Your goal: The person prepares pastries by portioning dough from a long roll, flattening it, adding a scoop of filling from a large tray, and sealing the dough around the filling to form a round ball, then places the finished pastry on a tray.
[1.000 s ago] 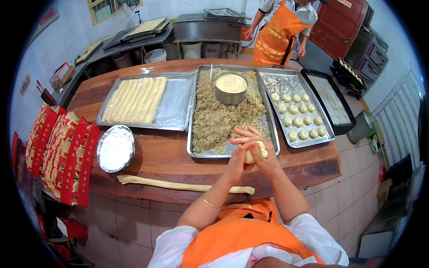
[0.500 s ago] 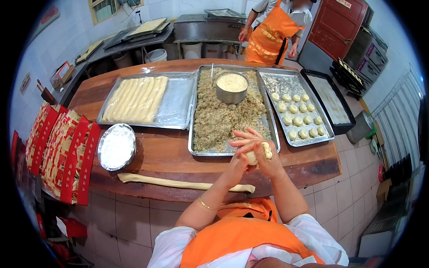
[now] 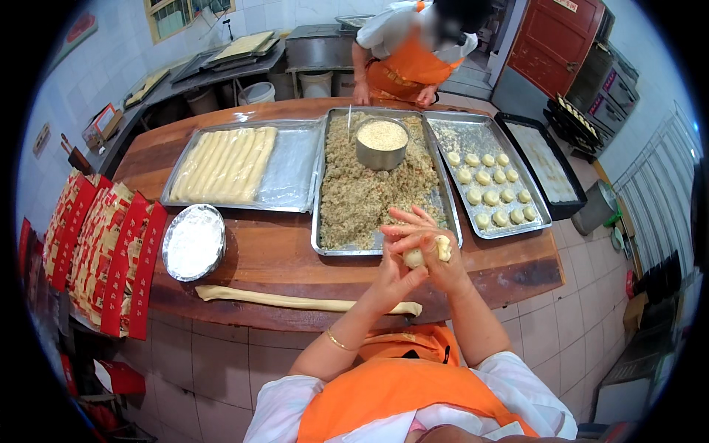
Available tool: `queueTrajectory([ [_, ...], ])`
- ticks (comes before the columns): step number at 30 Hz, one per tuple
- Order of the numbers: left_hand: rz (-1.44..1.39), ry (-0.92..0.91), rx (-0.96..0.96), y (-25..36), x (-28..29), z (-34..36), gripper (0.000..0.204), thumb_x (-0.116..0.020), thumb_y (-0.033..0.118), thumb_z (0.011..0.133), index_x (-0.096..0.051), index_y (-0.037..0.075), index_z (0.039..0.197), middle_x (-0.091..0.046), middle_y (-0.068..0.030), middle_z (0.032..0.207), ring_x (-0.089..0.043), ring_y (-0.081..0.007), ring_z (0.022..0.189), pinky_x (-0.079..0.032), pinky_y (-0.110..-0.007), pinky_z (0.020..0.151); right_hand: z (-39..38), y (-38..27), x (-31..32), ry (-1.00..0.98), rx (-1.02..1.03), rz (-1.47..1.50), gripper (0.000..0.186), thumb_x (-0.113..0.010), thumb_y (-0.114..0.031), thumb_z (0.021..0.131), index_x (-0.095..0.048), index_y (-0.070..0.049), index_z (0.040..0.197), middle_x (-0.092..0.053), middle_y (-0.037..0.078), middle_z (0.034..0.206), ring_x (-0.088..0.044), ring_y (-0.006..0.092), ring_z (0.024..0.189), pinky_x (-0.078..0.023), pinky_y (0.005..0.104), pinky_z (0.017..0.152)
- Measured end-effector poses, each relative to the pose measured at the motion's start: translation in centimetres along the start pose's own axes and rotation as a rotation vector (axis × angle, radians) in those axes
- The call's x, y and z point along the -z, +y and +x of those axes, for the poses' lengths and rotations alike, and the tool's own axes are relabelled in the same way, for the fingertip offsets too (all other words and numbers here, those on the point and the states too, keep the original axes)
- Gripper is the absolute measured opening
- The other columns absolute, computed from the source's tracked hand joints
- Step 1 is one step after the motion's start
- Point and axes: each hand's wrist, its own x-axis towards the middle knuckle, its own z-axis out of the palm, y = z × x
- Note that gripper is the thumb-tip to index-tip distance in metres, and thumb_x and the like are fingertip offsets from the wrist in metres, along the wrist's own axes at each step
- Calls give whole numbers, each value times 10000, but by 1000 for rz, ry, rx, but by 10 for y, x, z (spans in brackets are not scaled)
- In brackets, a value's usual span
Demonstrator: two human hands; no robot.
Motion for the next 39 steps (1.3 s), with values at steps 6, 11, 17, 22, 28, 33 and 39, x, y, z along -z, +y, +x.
queueTrajectory([
  [6,-191,-236,172,-13,29,-2,719,-466,673,961,-449,54,1327,-566,-51,1042,-548,-116,866,-443,-254,665,6,-15,-23,193,101,-8,621,-313,-595,1029,-770,-176,1076,-676,86,1280,-429,345,1405,-155,547,1200],
  [11,-6,-135,-26,-6,13,-2,928,-432,764,912,-391,6,1447,-590,-90,1198,-580,-183,1134,-504,-304,883,-6,1,1,-74,16,20,605,-327,-598,1023,-748,-189,1168,-587,102,1407,-365,345,1444,-149,551,1201],
  [17,-155,-259,240,-3,30,-9,803,-485,696,938,-460,13,1360,-575,-36,1056,-559,-84,844,-447,-234,627,1,-25,-23,215,74,64,625,-315,-584,1033,-776,-162,1029,-698,88,1238,-476,333,1371,-156,553,1200],
  [22,26,-167,-54,15,4,-4,794,-475,722,926,-471,37,1329,-541,16,880,-500,-61,708,-393,-211,567,-6,-9,-2,-9,70,65,607,-339,-587,1026,-767,-161,1085,-658,122,1303,-437,344,1399,-162,552,1196],
  [28,-215,-326,155,15,27,-6,726,-508,647,957,-439,46,1357,-541,-1,911,-503,-65,711,-413,-219,581,-3,-21,-22,188,62,148,628,-317,-583,1034,-778,-156,1013,-680,117,1266,-448,339,1391,-161,556,1196],
  [33,27,-14,-248,0,-10,-3,774,-502,672,943,-355,70,1406,-556,-4,926,-500,-47,654,-398,-186,538,-4,-13,-8,32,73,78,623,-306,-557,1044,-782,-156,1019,-662,138,1287,-462,349,1373,-174,530,1190],
  [39,-149,-88,138,23,16,-11,679,-465,659,964,-413,68,1294,-582,-29,945,-549,-86,684,-459,-224,573,-3,-46,-7,190,-56,-415,335,-577,-378,981,-751,-95,935,-705,137,1004,-640,277,1025,-464,438,918],
])
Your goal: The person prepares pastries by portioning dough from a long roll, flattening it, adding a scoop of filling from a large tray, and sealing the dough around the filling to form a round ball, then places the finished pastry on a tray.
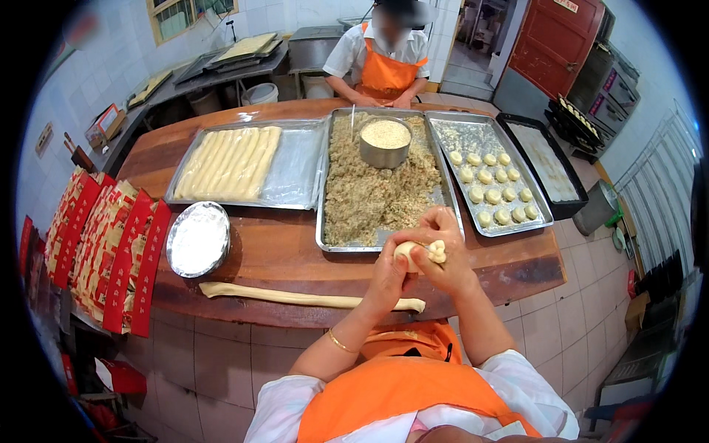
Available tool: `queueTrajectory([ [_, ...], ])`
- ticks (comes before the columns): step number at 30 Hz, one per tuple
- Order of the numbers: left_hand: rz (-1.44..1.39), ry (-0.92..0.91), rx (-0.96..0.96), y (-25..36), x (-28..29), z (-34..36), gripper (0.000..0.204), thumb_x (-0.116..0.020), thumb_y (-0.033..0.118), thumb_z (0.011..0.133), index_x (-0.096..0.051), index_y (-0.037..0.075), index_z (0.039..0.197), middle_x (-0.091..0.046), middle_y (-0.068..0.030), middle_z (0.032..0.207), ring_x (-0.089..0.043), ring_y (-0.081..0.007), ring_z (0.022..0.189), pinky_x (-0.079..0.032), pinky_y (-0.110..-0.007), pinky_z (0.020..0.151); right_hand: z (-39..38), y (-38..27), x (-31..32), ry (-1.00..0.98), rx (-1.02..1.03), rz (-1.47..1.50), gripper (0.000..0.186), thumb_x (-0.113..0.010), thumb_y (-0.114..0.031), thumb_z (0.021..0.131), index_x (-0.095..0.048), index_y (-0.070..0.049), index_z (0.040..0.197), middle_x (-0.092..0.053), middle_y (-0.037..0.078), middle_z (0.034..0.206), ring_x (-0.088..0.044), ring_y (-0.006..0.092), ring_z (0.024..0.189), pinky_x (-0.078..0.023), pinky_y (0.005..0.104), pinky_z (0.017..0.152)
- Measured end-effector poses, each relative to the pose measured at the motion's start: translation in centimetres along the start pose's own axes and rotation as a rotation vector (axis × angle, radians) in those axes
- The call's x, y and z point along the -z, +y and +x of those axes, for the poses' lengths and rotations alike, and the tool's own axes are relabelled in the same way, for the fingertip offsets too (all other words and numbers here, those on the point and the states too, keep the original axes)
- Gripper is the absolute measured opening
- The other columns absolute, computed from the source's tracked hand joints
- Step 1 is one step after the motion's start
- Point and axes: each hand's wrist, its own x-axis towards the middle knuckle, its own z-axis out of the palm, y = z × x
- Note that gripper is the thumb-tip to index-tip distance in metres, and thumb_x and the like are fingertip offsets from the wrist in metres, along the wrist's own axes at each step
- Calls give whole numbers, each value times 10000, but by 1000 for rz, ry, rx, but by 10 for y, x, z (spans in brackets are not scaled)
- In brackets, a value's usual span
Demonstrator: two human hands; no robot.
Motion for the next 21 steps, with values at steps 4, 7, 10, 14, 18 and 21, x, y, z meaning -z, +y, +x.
queueTrajectory([
  [4,-288,6,7,-8,0,4,556,-525,501,1008,-402,30,1277,-605,-79,943,-578,-101,703,-442,-198,549,-1,-2,9,-47,-174,45,189,-774,-153,827,-654,-33,910,-656,98,791,-633,157,677,-499,288,598],
  [7,-312,93,-20,-9,-3,8,537,-439,517,1036,-412,39,1279,-611,-82,933,-572,-105,665,-436,-207,504,4,-7,22,-130,-252,48,182,-771,-127,823,-636,-23,889,-632,64,770,-548,107,613,-445,260,550],
  [10,-391,164,-15,3,-6,8,519,-390,510,1052,-420,47,1285,-618,-79,941,-567,-112,656,-439,-216,486,6,-3,28,-178,-244,70,157,-756,-101,824,-635,-22,885,-612,41,761,-512,83,602,-425,252,537],
  [14,-420,58,30,-5,11,6,461,-387,470,1066,-425,72,1294,-621,-71,944,-555,-114,640,-430,-215,482,9,-1,27,-243,-138,78,132,-734,-61,818,-633,-25,895,-609,40,761,-522,87,619,-432,258,550],
  [18,-535,119,146,17,0,6,520,-369,530,1051,-462,64,1265,-615,-67,903,-535,-110,611,-407,-210,461,8,5,26,-271,-102,25,118,-720,-22,804,-631,-24,883,-624,56,775,-551,119,631,-447,271,564],
  [21,-423,97,109,22,4,-1,565,-352,552,1049,-471,47,1273,-609,-67,911,-530,-112,624,-413,-216,487,12,1,29,-287,-51,18,116,-710,5,792,-631,-23,873,-636,74,784,-575,155,632,-460,284,568],
])
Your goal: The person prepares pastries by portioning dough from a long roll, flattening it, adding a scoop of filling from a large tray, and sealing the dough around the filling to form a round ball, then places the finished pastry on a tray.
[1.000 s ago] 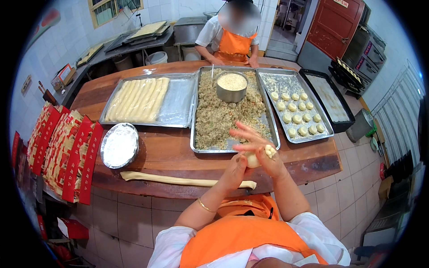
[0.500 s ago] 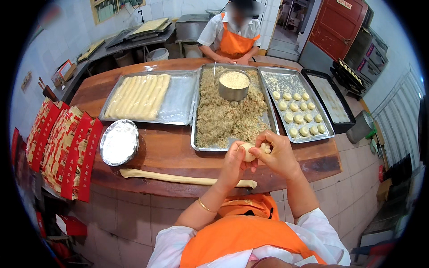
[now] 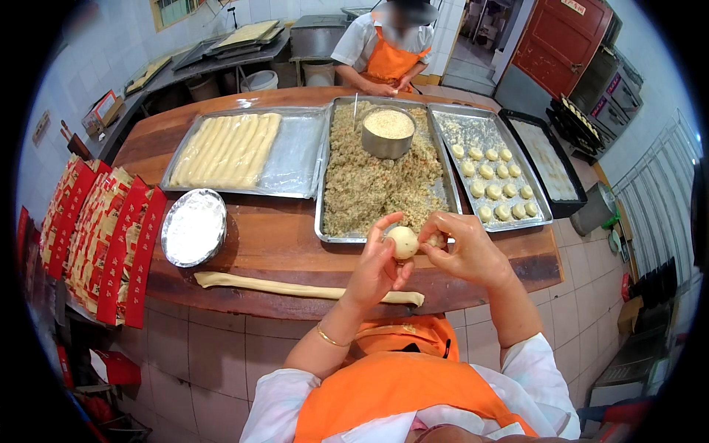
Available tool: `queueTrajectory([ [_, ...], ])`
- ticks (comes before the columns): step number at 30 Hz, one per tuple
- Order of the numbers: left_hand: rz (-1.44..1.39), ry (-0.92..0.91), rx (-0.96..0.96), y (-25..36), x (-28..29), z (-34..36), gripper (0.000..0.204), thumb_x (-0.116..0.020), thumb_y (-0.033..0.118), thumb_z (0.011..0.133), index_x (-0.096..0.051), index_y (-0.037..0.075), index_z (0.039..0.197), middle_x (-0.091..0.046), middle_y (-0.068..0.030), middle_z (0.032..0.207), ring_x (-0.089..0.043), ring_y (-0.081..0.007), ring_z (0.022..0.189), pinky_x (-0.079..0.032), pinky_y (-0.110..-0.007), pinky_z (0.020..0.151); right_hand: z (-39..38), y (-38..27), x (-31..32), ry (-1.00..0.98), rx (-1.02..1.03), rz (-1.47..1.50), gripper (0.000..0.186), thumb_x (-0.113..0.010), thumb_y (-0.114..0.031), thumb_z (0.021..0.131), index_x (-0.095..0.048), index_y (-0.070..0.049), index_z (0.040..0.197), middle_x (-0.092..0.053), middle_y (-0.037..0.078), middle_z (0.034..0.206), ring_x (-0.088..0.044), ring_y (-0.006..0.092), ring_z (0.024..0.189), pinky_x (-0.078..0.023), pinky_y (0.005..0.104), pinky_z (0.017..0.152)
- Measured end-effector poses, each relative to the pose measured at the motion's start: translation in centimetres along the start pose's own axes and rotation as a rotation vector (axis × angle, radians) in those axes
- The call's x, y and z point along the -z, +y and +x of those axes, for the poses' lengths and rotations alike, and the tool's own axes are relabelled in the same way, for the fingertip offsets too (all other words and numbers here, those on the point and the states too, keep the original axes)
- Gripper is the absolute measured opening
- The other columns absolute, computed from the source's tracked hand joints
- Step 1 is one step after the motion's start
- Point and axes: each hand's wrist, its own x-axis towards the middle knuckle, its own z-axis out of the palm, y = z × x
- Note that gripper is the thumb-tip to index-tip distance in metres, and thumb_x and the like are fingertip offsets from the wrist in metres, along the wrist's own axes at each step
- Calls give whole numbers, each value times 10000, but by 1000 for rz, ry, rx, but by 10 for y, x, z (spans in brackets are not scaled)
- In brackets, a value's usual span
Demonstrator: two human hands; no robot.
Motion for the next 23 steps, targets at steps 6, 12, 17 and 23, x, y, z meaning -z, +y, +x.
queueTrajectory([
  [6,89,-82,59,-20,27,9,505,-361,482,1070,-406,61,1345,-591,-70,984,-531,-117,667,-404,-214,518,7,-2,-1,-57,145,-28,118,-696,29,783,-628,-20,867,-634,99,792,-603,215,647,-491,318,579],
  [12,11,-53,81,5,-1,-5,534,-342,534,1059,-448,68,1295,-582,-43,905,-519,-100,676,-396,-221,528,3,-12,6,-79,98,-16,135,-669,33,766,-578,-29,845,-601,128,760,-616,321,696,-500,379,635],
  [17,79,-98,110,-17,23,6,468,-376,465,1072,-403,76,1331,-567,-50,986,-523,-104,733,-414,-244,609,4,-10,3,-95,188,-24,158,-679,32,757,-568,-33,850,-599,125,777,-615,337,734,-502,402,664],
  [23,122,-192,133,-5,16,0,680,-545,554,976,-320,135,1461,-544,-75,1207,-519,-185,1003,-435,-310,799,-2,-8,13,-175,158,-116,196,-682,7,768,-559,-49,910,-614,143,849,-626,358,801,-507,427,707],
])
